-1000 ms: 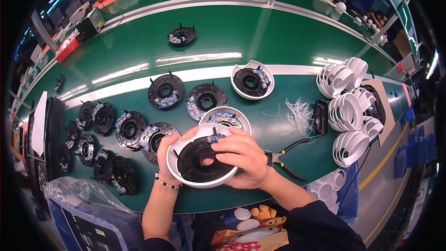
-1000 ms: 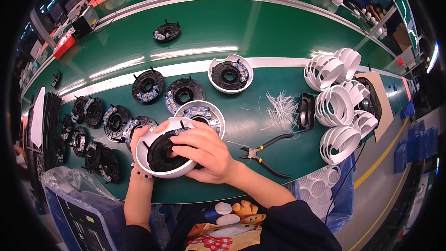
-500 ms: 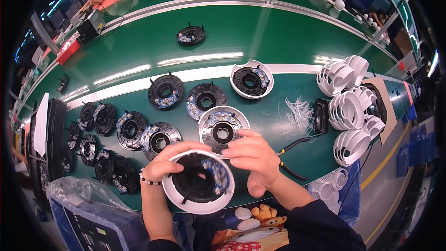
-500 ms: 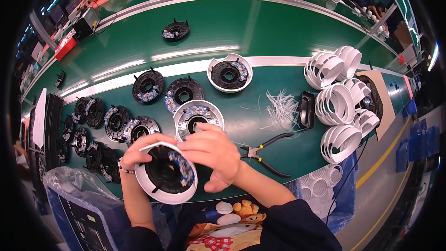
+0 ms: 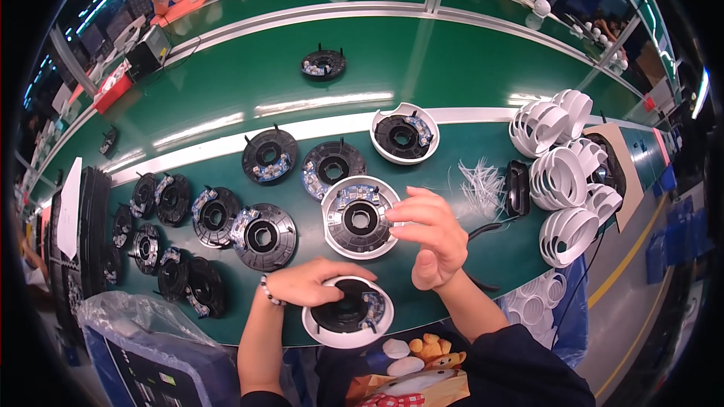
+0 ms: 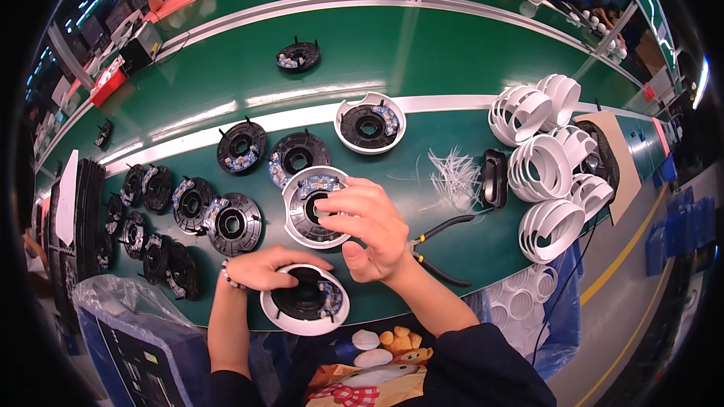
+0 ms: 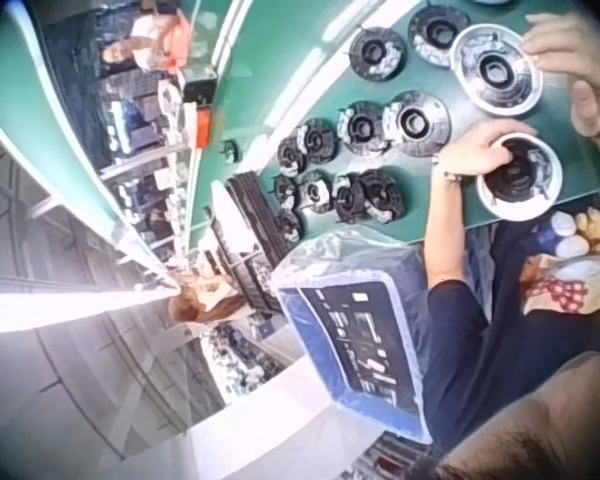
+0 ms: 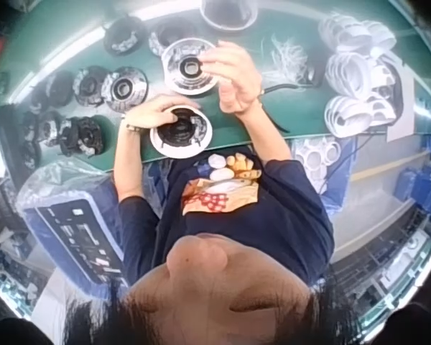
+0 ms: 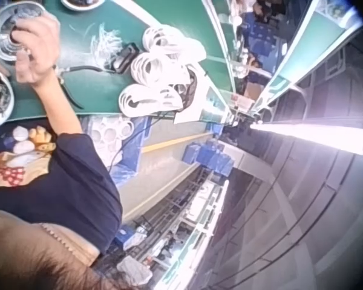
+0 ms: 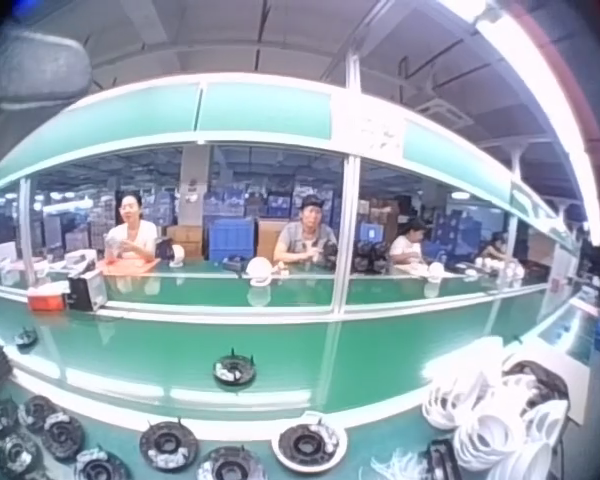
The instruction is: Assembling electronic internal components into circular light fixture housings on a factory production line.
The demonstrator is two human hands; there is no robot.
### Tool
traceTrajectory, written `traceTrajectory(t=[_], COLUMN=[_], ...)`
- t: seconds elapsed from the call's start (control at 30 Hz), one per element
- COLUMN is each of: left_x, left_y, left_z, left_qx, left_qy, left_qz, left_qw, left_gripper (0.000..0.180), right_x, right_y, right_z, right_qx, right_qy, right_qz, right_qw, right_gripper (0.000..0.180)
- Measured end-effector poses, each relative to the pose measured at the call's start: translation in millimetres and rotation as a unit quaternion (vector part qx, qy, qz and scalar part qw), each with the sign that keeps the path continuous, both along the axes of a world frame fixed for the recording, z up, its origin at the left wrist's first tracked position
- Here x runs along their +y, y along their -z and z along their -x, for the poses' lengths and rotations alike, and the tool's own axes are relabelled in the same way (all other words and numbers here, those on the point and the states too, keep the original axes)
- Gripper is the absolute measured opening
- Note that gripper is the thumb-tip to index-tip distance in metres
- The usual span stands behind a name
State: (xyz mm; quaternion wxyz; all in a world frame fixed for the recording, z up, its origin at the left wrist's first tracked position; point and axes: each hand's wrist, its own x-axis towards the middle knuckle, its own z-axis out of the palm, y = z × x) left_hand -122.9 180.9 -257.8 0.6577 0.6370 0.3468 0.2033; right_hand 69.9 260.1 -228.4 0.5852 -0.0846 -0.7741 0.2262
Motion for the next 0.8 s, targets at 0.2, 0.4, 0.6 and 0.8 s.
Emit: traceTrajectory(t=[0.2, 0.4, 0.6, 0.8], left_x=[0, -2, -14, 55], left_y=[4, -5, -43, -118], left_z=[-12, -11, 12, 14], left_qx=[-0.015, -0.030, 0.035, 0.101], left_qy=[-0.034, -0.078, -0.155, -0.181], left_qz=[-0.001, -0.001, -0.064, -0.188], left_qw=[0.999, 0.997, 0.985, 0.960], left_gripper=[0.043, 0.044, 0.041, 0.033], right_x=[1, -1, -27, -59], right_y=[-3, -6, 12, 53], right_z=[-3, -14, -61, -102], right_qx=[-0.002, 0.004, -0.028, -0.089], right_qy=[0.017, 0.055, 0.114, 0.112], right_qz=[-0.004, -0.008, 0.025, 0.121], right_qw=[1.000, 0.998, 0.993, 0.982], right_gripper=[0.024, 0.027, 0.017, 0.013])
